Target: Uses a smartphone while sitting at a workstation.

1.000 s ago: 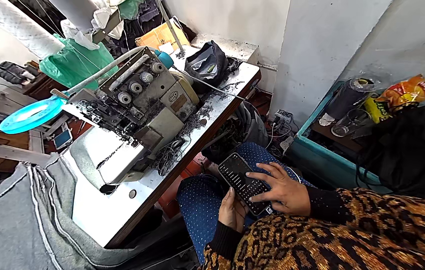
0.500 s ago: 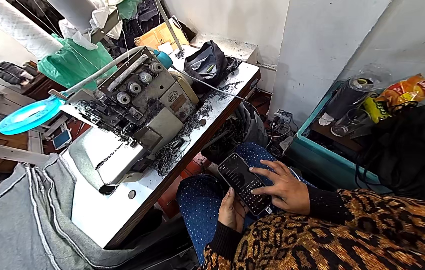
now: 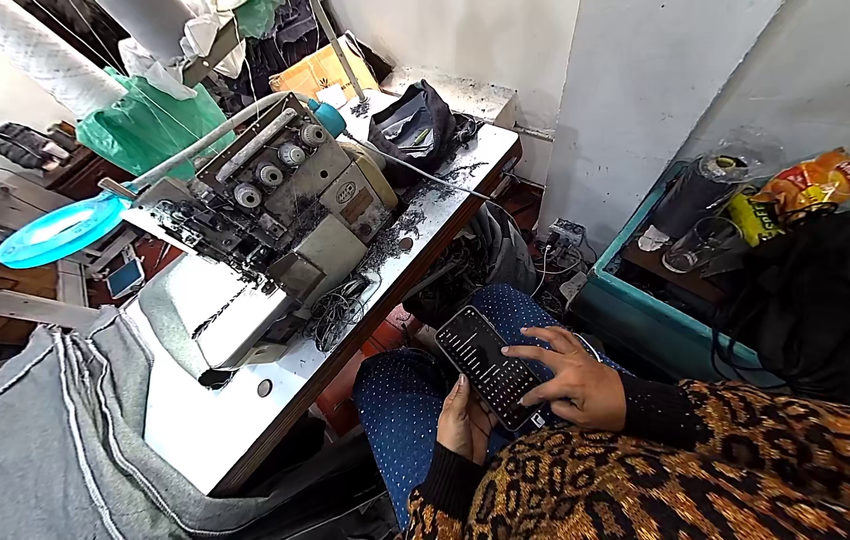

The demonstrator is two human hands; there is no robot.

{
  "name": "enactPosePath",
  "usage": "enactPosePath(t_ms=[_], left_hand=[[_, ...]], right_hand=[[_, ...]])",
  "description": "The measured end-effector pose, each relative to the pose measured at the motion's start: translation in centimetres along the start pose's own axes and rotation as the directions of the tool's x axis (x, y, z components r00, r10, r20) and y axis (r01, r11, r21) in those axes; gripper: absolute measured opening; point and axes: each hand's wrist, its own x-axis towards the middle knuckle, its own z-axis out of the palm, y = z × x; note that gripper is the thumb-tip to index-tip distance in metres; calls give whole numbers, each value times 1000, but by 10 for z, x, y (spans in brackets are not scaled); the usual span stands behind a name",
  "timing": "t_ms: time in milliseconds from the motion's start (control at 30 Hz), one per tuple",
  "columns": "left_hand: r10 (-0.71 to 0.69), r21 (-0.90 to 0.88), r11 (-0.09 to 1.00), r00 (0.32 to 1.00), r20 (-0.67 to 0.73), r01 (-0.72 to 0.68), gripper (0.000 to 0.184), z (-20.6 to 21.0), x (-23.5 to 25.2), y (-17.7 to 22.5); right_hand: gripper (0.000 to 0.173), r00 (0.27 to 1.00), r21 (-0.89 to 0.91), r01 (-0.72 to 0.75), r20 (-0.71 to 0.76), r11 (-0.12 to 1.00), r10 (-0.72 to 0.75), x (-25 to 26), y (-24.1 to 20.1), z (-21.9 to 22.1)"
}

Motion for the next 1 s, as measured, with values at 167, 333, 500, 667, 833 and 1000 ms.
enactPosePath(t_ms=[167,333,500,667,833,1000], left_hand=[[1,5,1000,1000,-3,-1,42,1,-1,1],[5,6,1000,1000,3,-5,42,1,-1,1],[2,15,1000,1000,-1,-2,43,1,-1,2],[4,14,1000,1000,3,-4,42,1,0,1],[-1,5,1000,1000,-13,1,42,2,-1,1],[5,10,1000,1000,-2,-5,42,0,-1,0]], right_hand=[[34,991,-44,8,-130,999,-14,-1,1,4],[43,995,-79,-58,-81,995,52,3,-1,4],[50,997,-70,-69,-32,995,67,5,-3,3],[48,997,-82,-69,-45,994,66,5,-2,3],[46,997,-57,-79,-29,995,78,4,-2,3],[32,1000,-5,18,-6,1000,-18,3,0,-1]])
